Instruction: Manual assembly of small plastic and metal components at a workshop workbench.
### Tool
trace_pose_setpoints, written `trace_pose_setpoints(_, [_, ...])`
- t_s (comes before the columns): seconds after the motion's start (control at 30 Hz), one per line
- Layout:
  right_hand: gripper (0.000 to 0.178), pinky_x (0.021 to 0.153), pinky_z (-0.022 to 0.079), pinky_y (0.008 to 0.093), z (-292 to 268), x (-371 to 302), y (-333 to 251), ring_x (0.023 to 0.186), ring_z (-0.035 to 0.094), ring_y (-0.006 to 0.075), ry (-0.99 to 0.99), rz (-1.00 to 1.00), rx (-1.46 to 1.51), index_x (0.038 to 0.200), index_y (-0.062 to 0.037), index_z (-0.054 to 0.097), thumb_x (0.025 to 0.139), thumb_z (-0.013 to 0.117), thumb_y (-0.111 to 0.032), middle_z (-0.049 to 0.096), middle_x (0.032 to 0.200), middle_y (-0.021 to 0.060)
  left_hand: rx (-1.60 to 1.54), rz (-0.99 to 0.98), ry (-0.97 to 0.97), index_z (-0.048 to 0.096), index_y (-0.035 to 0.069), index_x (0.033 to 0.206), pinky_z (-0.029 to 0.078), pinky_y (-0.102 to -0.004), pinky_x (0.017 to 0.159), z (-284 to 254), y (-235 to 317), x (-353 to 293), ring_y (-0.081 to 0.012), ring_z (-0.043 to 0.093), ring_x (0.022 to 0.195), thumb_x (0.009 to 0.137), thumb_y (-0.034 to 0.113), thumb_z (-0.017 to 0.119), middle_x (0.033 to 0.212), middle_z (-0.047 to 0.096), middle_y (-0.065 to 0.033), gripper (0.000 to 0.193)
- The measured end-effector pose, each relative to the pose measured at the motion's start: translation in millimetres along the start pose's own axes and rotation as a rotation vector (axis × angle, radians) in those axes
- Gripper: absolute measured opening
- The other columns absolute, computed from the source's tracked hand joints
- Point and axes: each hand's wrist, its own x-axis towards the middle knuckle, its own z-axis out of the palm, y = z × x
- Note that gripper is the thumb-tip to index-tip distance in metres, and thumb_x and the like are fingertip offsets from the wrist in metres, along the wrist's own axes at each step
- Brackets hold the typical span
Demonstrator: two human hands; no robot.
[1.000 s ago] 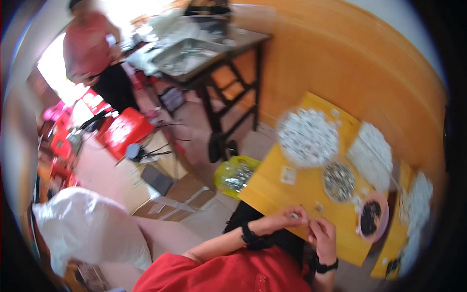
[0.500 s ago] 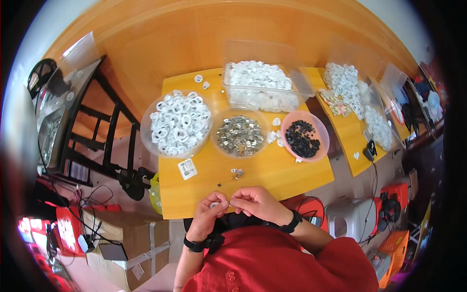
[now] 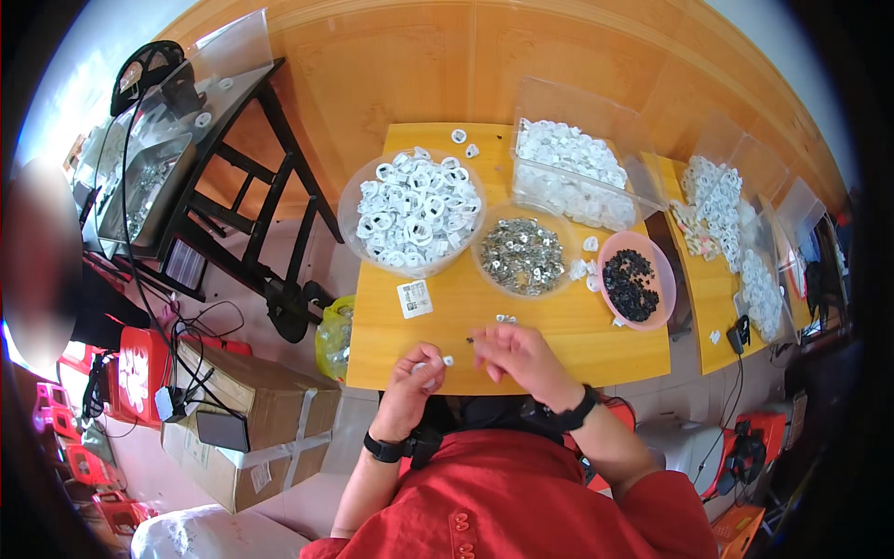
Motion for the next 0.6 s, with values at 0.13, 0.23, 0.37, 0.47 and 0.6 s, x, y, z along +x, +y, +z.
trace_pose_setpoints(0.13, [0.032, 0.060, 0.049, 0.0231, 5.9, 45.2, -22.4, 0.066, 0.059, 0.0111, -0.034, 0.137, 0.255, 0.107, -0.0044, 0.054, 0.092, 0.061, -0.032, 0.063, 0.091, 0.0082, -0.138, 0.069, 0.149, 0.055, 0.010, 0.091, 0.031, -0.0199, 0.055, -16.7, 0.7, 5.2, -0.0060, 0.042, 0.061, 0.093, 0.014, 0.055, 0.069, 0.048, 0.0034, 0.006])
trace_pose_setpoints(0.23, [0.039, 0.065, 0.053, 0.0279, 16.1, 84.5, -28.2, 0.072, 0.063, 0.0152, -0.060, 0.282, 0.450, 0.113, -0.0057, 0.050, 0.091, 0.062, -0.035, 0.064, 0.094, 0.0110, -0.261, 0.070, 0.155, 0.053, 0.009, 0.091, 0.033, -0.0208, 0.057, -21.9, 1.2, 8.2, -0.0078, 0.040, 0.061, 0.095, 0.014, 0.053, 0.069, 0.046, 0.0022, 0.007])
trace_pose_setpoints(0.37, [0.046, 0.067, 0.054, 0.0332, 26.1, 121.1, -25.3, 0.079, 0.064, 0.0206, 0.018, 0.321, 0.517, 0.118, -0.0085, 0.046, 0.089, 0.063, -0.039, 0.061, 0.099, 0.0146, -0.317, 0.101, 0.113, 0.052, 0.009, 0.090, 0.032, -0.0213, 0.057, -27.3, -1.0, 11.4, -0.0090, 0.038, 0.061, 0.095, 0.014, 0.052, 0.071, 0.045, 0.0013, 0.007])
trace_pose_setpoints(0.47, [0.038, 0.069, 0.055, 0.0359, 33.1, 132.8, -18.1, 0.083, 0.064, 0.0246, 0.103, 0.276, 0.593, 0.117, -0.0051, 0.046, 0.092, 0.060, -0.030, 0.058, 0.104, 0.0172, -0.285, 0.107, 0.085, 0.052, 0.009, 0.091, 0.032, -0.0216, 0.057, -30.3, -3.6, 11.2, -0.0090, 0.038, 0.061, 0.095, 0.014, 0.053, 0.071, 0.045, 0.0011, 0.007])
trace_pose_setpoints(0.6, [0.030, 0.075, 0.056, 0.0399, 35.9, 150.2, -9.1, 0.089, 0.062, 0.0302, 0.215, 0.251, 0.660, 0.117, 0.0010, 0.043, 0.092, 0.053, -0.013, 0.054, 0.111, 0.0208, -0.307, 0.109, 0.057, 0.052, 0.009, 0.091, 0.032, -0.0216, 0.057, -30.9, -3.9, 11.6, -0.0088, 0.037, 0.061, 0.094, 0.013, 0.055, 0.072, 0.044, 0.0010, 0.006])
